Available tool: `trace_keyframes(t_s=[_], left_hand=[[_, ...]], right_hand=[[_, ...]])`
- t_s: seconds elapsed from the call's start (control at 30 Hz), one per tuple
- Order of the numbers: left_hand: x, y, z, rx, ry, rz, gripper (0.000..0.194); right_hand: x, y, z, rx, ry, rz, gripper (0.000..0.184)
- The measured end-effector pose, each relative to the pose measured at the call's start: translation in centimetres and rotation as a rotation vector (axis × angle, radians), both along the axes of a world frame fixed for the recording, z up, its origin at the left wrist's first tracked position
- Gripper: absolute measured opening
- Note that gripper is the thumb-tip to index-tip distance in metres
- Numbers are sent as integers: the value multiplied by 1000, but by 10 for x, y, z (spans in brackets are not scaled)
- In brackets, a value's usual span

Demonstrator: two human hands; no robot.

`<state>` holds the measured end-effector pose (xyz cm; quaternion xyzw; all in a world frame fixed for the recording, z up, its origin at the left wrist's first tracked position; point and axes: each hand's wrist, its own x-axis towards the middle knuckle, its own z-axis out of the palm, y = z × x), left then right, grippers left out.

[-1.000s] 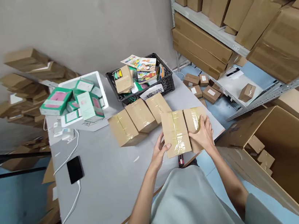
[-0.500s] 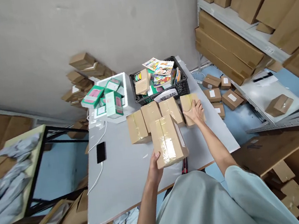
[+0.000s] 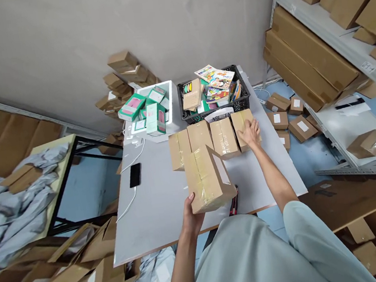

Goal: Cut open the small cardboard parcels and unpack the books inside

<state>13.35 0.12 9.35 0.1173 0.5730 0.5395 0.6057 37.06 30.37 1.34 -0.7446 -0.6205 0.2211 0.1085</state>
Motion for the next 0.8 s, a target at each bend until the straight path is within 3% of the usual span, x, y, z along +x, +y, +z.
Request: trace_keyframes(t_s=[0.1, 0.23, 0.3, 0.37, 0.43, 0.57, 0.67, 0.8], left_hand=[[-1, 4, -5, 28, 37, -44, 78], [11, 12, -11, 101, 214, -107, 89], [19, 12, -17, 110, 305, -122, 95], [23, 5, -23, 111, 355, -131, 100], [19, -8, -31, 119, 384, -139, 100], [-11, -45, -49, 73, 408, -154, 103], [-47, -73, -61, 23, 432, -177, 107], [-101, -102, -77, 17, 573, -205, 90]], right_hand=[[4, -66, 28, 73, 198, 16, 83], [-3, -188, 70, -61, 653, 221, 83], [-11, -239, 88, -67, 663, 232, 95], [-21, -271, 99, -77, 579, 207, 118], [-31, -288, 103, -112, 508, 188, 136], [-61, -300, 100, -210, 432, 241, 148], [-94, -312, 90, -270, 370, 314, 150], [-147, -330, 67, -378, 359, 348, 141]])
